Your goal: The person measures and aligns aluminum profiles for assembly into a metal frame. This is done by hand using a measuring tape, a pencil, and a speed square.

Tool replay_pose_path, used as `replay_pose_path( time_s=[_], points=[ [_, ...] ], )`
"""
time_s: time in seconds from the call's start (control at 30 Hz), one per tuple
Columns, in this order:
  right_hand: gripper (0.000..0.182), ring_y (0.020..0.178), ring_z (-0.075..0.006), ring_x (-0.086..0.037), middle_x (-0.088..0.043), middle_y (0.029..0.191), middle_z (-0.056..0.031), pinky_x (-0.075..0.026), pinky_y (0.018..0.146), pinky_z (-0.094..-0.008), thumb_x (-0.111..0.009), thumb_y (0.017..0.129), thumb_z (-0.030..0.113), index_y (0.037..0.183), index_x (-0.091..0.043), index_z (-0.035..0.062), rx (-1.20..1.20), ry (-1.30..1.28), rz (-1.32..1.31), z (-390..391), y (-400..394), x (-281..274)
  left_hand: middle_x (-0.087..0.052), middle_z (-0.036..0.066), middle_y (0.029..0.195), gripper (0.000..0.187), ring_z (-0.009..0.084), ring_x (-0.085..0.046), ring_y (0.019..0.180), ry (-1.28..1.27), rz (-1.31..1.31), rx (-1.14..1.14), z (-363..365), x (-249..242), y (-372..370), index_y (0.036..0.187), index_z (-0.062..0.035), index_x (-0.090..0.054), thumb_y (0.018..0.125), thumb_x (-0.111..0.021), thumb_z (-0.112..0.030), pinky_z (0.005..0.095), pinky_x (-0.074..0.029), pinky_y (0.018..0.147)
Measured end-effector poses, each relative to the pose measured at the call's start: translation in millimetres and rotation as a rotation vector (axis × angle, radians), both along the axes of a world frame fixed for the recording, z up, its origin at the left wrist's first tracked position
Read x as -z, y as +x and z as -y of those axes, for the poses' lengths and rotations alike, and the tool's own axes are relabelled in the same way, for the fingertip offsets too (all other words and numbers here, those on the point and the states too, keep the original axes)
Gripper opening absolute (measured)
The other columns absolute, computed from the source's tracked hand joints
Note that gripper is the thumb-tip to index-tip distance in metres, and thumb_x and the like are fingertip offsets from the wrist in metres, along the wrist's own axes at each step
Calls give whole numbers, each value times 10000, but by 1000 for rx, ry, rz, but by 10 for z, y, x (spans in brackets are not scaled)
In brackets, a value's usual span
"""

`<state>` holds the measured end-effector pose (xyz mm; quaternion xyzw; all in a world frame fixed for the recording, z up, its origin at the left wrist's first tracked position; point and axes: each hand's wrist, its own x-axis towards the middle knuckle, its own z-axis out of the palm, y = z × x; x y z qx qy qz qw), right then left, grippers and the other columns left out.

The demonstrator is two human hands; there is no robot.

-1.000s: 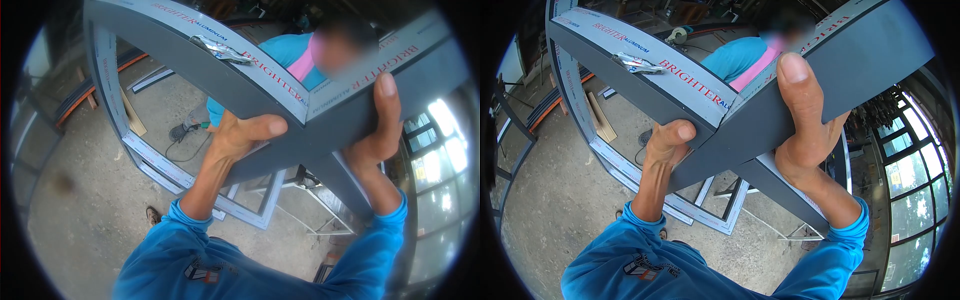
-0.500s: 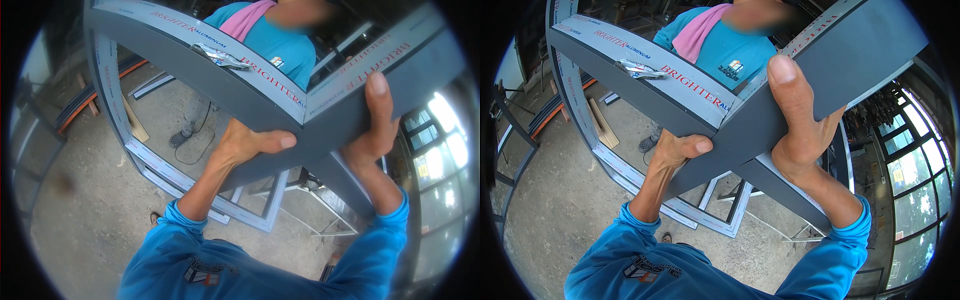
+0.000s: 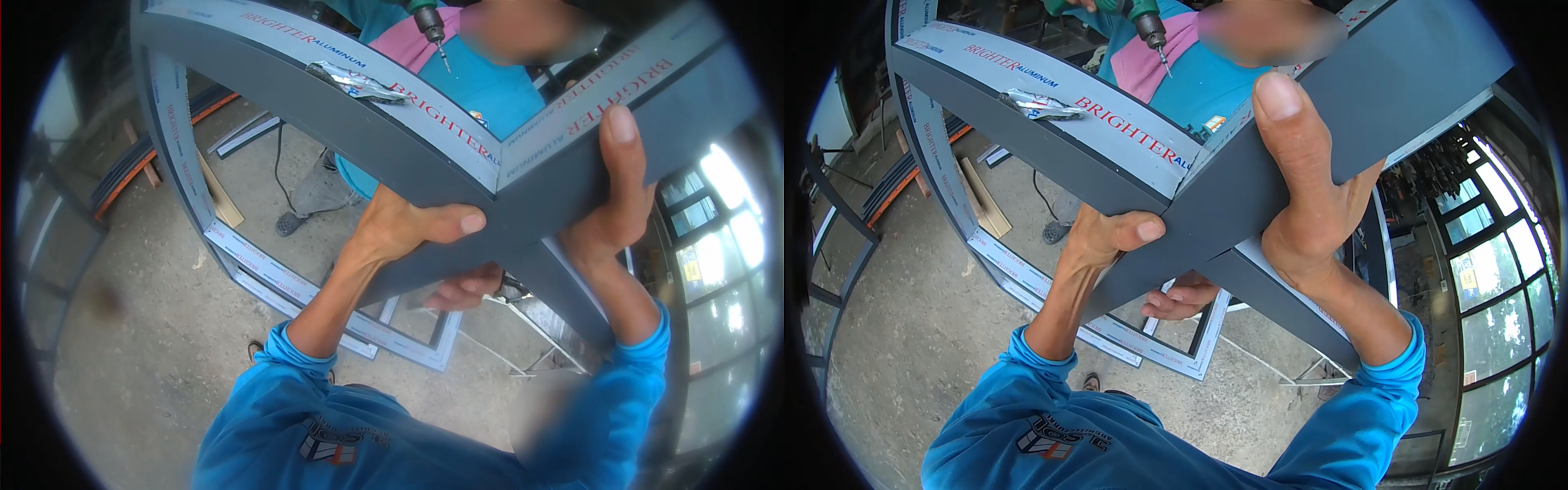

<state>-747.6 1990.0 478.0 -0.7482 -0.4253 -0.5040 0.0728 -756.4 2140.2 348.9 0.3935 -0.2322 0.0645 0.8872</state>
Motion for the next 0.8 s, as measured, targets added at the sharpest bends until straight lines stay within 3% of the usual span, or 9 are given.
replay_pose_path(
  time_s=[0.47,0.8],
  points=[
    [479,910,-268,-540,-591,998,-96,-415,804,-367,-702,721,33,1177,-610,150,28,78,-104,-24,-65,-7,-633,109,837,445,185,-596,776,76,6,4,33,91,83,898,31,-629,615,-769,-284,305,-482,679],
    [455,904,-263,-536,-582,995,-98,-413,799,-363,-695,731,41,1166,-610,144,14,95,-146,-19,-73,-7,-635,97,831,386,164,-596,765,-22,-7,42,31,73,47,886,24,-626,638,-776,-231,303,-488,665]
  ],
)
